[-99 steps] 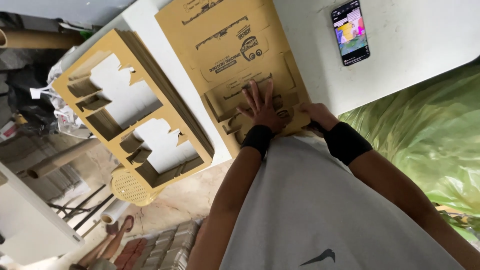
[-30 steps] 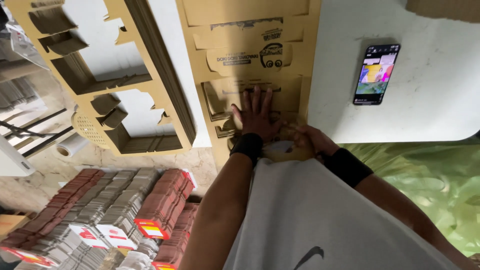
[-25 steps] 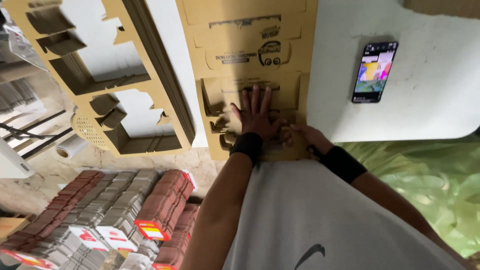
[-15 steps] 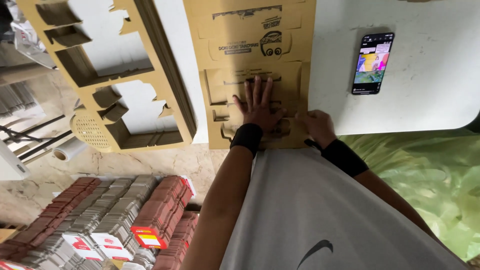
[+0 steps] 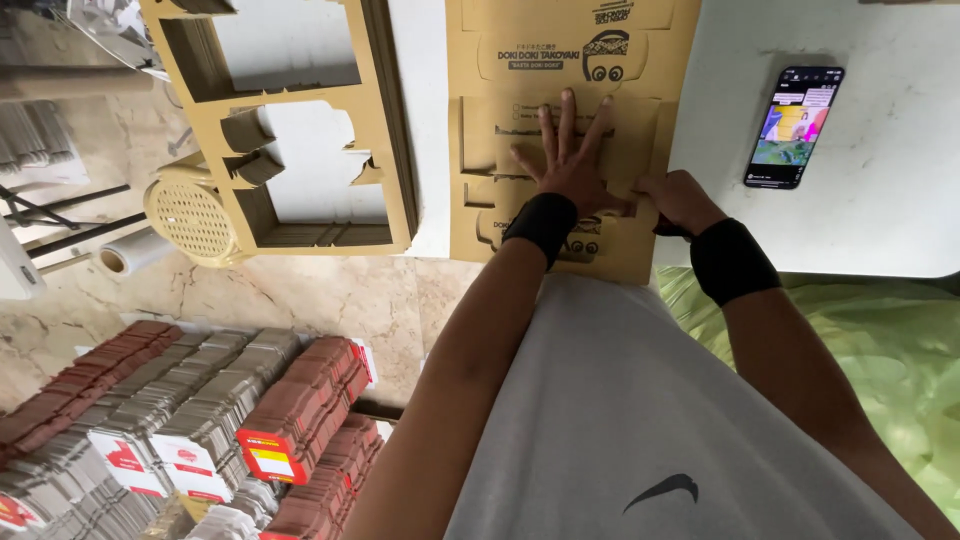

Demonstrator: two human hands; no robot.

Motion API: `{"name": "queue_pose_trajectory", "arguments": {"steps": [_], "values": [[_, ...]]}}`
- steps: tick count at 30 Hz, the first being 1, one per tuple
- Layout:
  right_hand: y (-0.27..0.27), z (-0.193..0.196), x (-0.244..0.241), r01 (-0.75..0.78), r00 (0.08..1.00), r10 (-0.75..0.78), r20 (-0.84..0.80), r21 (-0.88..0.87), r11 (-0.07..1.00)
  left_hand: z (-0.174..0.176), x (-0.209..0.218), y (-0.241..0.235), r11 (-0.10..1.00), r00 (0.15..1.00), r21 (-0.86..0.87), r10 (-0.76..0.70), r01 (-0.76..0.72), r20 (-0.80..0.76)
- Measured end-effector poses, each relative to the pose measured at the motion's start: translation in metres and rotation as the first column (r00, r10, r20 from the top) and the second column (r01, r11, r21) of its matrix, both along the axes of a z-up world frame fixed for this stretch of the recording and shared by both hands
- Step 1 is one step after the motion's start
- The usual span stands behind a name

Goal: Manually folding flat cardboard templates into assembled boxes at a workstation.

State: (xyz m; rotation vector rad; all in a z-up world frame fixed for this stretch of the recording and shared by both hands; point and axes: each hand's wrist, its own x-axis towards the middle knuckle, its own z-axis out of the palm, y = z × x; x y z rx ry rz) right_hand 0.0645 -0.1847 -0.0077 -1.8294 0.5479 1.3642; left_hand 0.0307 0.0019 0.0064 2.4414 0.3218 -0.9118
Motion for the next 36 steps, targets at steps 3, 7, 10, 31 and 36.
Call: {"name": "queue_pose_trajectory", "arguments": {"steps": [3, 7, 10, 31, 36], "values": [[0.005, 0.013, 0.003, -0.024, 0.999, 0.023, -0.023, -0.027, 0.999, 0.000, -0.001, -0.002, 1.000, 0.999, -0.013, 0.009, -0.010, -0.037], [0.023, 0.043, 0.013, -0.015, 0.996, 0.005, -0.093, -0.105, 0.994, 0.010, 0.002, -0.003, 1.000, 0.997, 0.013, 0.023, -0.022, -0.073], [0.022, 0.036, 0.012, 0.027, 0.995, -0.035, -0.093, -0.084, 0.996, 0.006, 0.005, -0.002, 1.000, 0.995, 0.014, 0.002, 0.000, -0.102], [0.028, 0.053, 0.012, -0.097, 0.994, 0.101, 0.045, -0.084, 0.992, -0.007, -0.005, -0.014, 0.990, 1.000, 0.143, -0.015, 0.015, 0.004], [0.022, 0.017, -0.003, -0.082, 0.988, 0.097, 0.124, -0.122, 0.989, -0.021, 0.001, -0.015, 0.982, 0.998, 0.185, -0.028, 0.038, -0.055]]}}
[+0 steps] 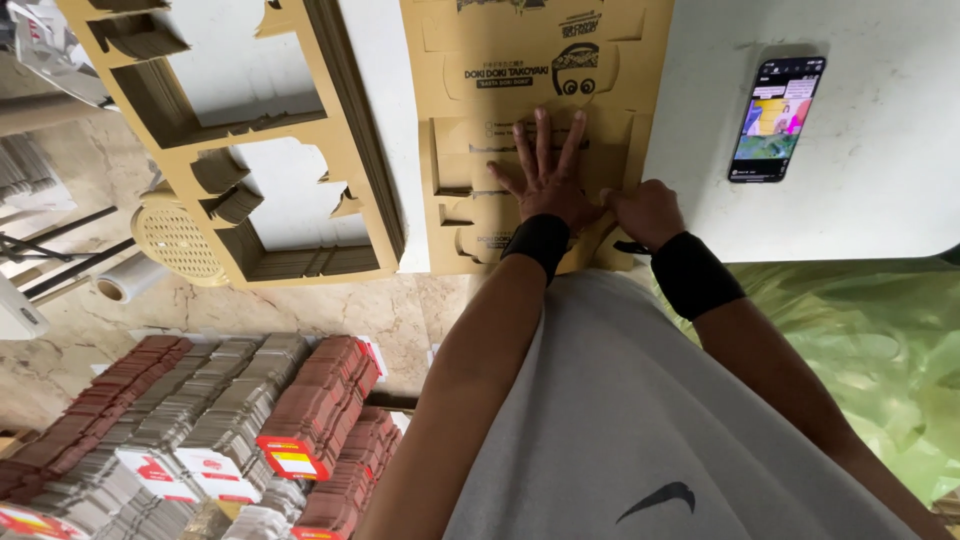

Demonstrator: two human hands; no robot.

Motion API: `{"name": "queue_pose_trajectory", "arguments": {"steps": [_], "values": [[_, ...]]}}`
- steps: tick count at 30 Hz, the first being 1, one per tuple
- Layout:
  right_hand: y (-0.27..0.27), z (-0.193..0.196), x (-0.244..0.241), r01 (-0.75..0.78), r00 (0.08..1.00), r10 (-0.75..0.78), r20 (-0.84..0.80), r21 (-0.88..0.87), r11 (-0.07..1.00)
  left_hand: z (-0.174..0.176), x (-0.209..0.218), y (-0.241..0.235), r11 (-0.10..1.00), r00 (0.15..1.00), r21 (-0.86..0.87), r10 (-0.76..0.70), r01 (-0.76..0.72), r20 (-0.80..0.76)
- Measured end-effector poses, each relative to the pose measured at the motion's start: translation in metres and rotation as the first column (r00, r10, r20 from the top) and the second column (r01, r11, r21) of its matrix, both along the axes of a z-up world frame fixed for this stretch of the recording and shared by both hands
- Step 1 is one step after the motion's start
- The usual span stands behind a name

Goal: Manually folding flat cardboard templates into assembled boxes at a workstation.

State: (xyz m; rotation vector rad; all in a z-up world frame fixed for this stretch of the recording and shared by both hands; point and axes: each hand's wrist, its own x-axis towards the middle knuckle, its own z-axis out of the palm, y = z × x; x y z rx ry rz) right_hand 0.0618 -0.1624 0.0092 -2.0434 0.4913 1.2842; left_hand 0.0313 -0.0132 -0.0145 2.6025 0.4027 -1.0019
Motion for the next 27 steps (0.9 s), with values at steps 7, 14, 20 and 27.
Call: {"name": "queue_pose_trajectory", "arguments": {"steps": [7, 14, 20, 27], "values": [[0.001, -0.004, -0.006, -0.087, 0.993, 0.087, 0.076, -0.004, 0.996, 0.004, -0.004, -0.001, 0.999, 1.000, 0.020, -0.029, 0.029, 0.011], [0.021, 0.011, -0.007, -0.372, 0.910, 0.370, 0.185, -0.023, 0.928, -0.005, -0.018, -0.005, 0.997, 0.998, 0.053, -0.055, 0.053, 0.031], [0.020, 0.042, 0.007, -0.282, 0.959, 0.283, 0.028, -0.051, 0.958, 0.006, -0.006, 0.005, 0.997, 0.996, 0.015, -0.077, 0.077, -0.046], [0.020, 0.015, -0.020, 0.577, 0.802, -0.560, -0.205, 0.024, 0.817, 0.003, -0.001, 0.013, 0.992, 0.999, -0.117, -0.038, 0.037, -0.008]]}}
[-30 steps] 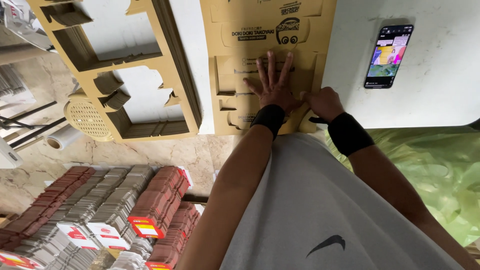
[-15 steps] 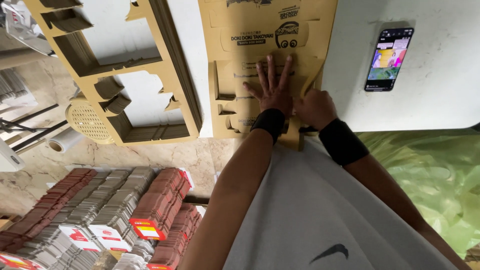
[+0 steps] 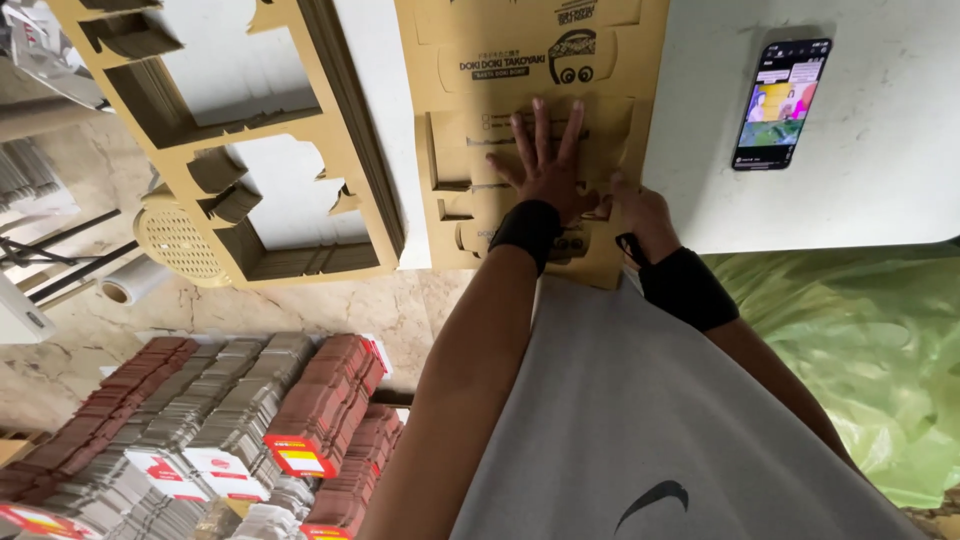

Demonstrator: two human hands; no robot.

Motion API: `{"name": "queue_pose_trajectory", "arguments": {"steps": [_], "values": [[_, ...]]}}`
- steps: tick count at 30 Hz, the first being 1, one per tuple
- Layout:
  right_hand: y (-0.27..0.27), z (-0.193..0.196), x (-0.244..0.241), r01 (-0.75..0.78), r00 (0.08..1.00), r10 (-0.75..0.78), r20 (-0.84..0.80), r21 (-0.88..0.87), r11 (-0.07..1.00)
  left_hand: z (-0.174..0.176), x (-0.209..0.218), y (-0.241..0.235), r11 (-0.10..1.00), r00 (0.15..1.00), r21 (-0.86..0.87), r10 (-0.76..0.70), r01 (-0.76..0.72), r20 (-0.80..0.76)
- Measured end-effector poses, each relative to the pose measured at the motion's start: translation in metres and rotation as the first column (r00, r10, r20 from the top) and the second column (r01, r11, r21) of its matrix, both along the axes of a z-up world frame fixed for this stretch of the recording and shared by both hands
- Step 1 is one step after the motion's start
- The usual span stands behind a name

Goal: Manually folding flat cardboard templates into assembled boxes at a workstation.

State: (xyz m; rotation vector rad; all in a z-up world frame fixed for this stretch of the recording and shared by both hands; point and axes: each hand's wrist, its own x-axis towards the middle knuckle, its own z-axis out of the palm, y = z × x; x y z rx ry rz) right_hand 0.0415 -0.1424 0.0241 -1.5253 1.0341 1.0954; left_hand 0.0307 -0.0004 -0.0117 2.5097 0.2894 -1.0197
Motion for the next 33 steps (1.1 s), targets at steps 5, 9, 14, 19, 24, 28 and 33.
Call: {"name": "queue_pose_trajectory", "arguments": {"steps": [5, 9, 14, 19, 24, 28, 33], "values": [[0.008, 0.003, 0.001, 0.194, 0.977, -0.203, -0.073, -0.112, 0.975, 0.002, 0.005, -0.003, 0.999, 0.997, -0.013, 0.033, -0.034, -0.067], [0.001, -0.015, 0.006, 0.081, 0.991, -0.097, -0.087, -0.173, 0.982, 0.021, 0.017, -0.001, 0.998, 0.987, -0.027, 0.054, -0.059, -0.149], [-0.009, -0.003, 0.014, -0.059, 0.995, 0.059, -0.080, 0.001, 0.998, 0.001, 0.000, -0.003, 0.999, 0.998, 0.050, 0.000, -0.003, 0.059], [-0.044, -0.002, 0.006, 0.205, 0.975, -0.200, -0.096, 0.048, 0.978, 0.015, 0.011, -0.003, 0.996, 0.991, 0.074, -0.049, 0.058, -0.122], [-0.011, 0.036, 0.026, -0.074, 0.997, 0.074, -0.030, 0.014, 0.997, 0.035, 0.021, -0.001, 0.996, 0.985, 0.063, -0.052, 0.063, -0.162], [-0.037, -0.017, 0.003, -0.395, 0.915, 0.395, 0.077, -0.010, 0.918, 0.028, 0.016, -0.002, 0.998, 0.991, 0.034, -0.040, 0.044, -0.125], [-0.080, -0.145, 0.006, -0.376, 0.886, 0.404, 0.225, -0.160, 0.913, 0.026, 0.014, 0.000, 1.000, 0.995, 0.012, -0.015, 0.016, -0.098]]}}
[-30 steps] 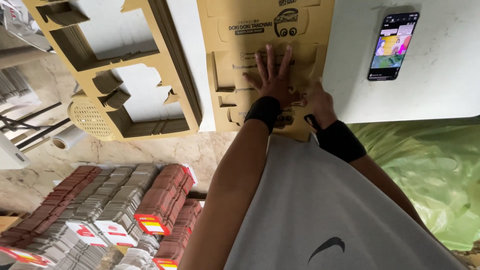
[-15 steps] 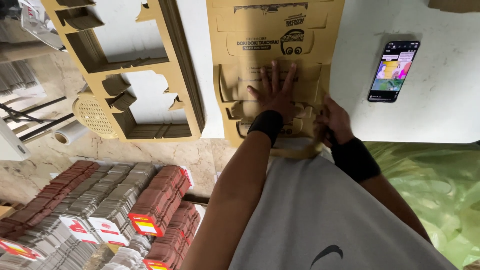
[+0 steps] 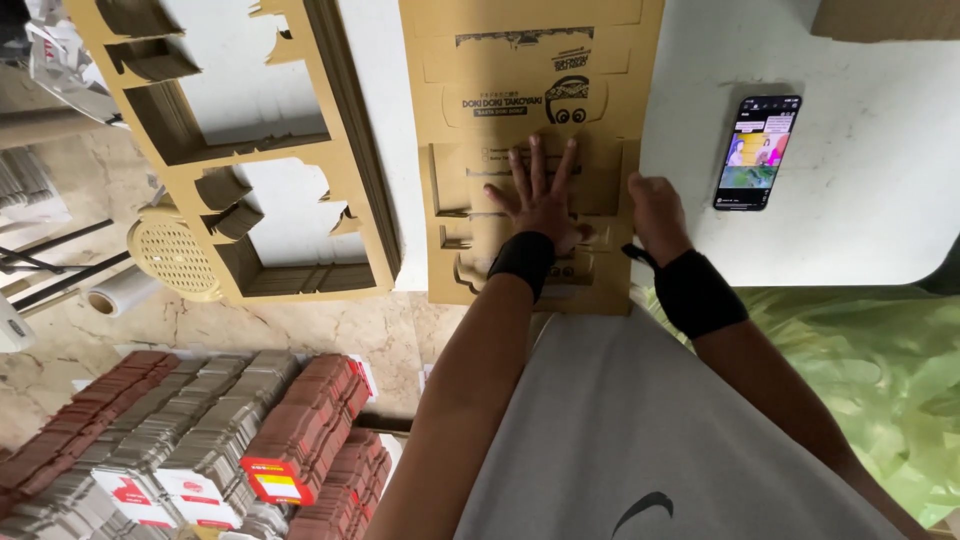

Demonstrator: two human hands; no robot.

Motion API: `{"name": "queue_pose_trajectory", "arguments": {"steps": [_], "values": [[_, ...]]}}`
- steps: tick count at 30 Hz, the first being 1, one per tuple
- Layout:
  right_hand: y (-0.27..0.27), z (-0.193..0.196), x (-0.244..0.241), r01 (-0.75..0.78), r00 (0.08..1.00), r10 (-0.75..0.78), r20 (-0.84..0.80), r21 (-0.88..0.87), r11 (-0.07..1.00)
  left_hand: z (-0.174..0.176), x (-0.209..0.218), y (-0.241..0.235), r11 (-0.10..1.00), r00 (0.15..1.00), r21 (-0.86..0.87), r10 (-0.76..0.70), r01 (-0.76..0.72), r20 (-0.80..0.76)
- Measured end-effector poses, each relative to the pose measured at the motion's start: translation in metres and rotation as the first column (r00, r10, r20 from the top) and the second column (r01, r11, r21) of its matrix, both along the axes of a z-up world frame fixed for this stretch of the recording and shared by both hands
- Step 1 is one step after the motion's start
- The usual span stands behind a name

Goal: Manually folding flat cardboard templates into assembled boxes at a workstation.

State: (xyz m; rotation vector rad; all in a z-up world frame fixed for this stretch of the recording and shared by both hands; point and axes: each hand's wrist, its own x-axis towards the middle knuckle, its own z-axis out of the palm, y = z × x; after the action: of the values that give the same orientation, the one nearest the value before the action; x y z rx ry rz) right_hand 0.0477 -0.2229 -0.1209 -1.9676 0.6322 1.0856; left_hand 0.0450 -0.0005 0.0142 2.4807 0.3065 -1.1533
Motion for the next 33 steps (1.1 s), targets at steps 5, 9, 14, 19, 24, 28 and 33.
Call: {"name": "queue_pose_trajectory", "arguments": {"steps": [5, 9, 14, 19, 24, 28, 33], "values": [[0.020, 0.002, 0.043, 0.016, 0.998, -0.014, 0.067, -0.022, 1.000, 0.010, -0.005, 0.006, 0.999, 0.999, -0.034, 0.033, -0.032, 0.018], [0.043, 0.047, 0.071, 0.060, 0.985, -0.056, 0.162, -0.022, 0.998, 0.003, -0.018, 0.015, 0.966, 0.971, -0.215, 0.180, -0.144, 0.156], [0.040, 0.067, 0.082, -0.031, 0.988, 0.033, 0.153, -0.017, 0.999, -0.010, -0.023, 0.007, 0.861, 0.762, -0.336, 0.500, -0.383, 0.412], [0.033, 0.076, 0.097, -0.128, 0.981, 0.115, 0.157, 0.075, 0.989, 0.006, 0.018, -0.009, 0.862, 0.748, -0.121, 0.490, -0.492, 0.448], [0.054, 0.123, 0.113, -0.154, 0.982, 0.133, 0.133, 0.165, 0.974, 0.022, 0.041, -0.008, 0.799, 0.743, -0.228, 0.601, -0.557, 0.293], [0.063, 0.151, 0.127, -0.211, 0.976, 0.197, 0.093, 0.181, 0.961, 0.040, 0.049, -0.008, 0.798, 0.767, -0.214, 0.602, -0.563, 0.223], [0.063, 0.140, 0.131, -0.307, 0.950, 0.296, 0.103, 0.123, 0.944, 0.039, 0.058, -0.009, 0.789, 0.777, -0.162, 0.613, -0.593, 0.142]]}}
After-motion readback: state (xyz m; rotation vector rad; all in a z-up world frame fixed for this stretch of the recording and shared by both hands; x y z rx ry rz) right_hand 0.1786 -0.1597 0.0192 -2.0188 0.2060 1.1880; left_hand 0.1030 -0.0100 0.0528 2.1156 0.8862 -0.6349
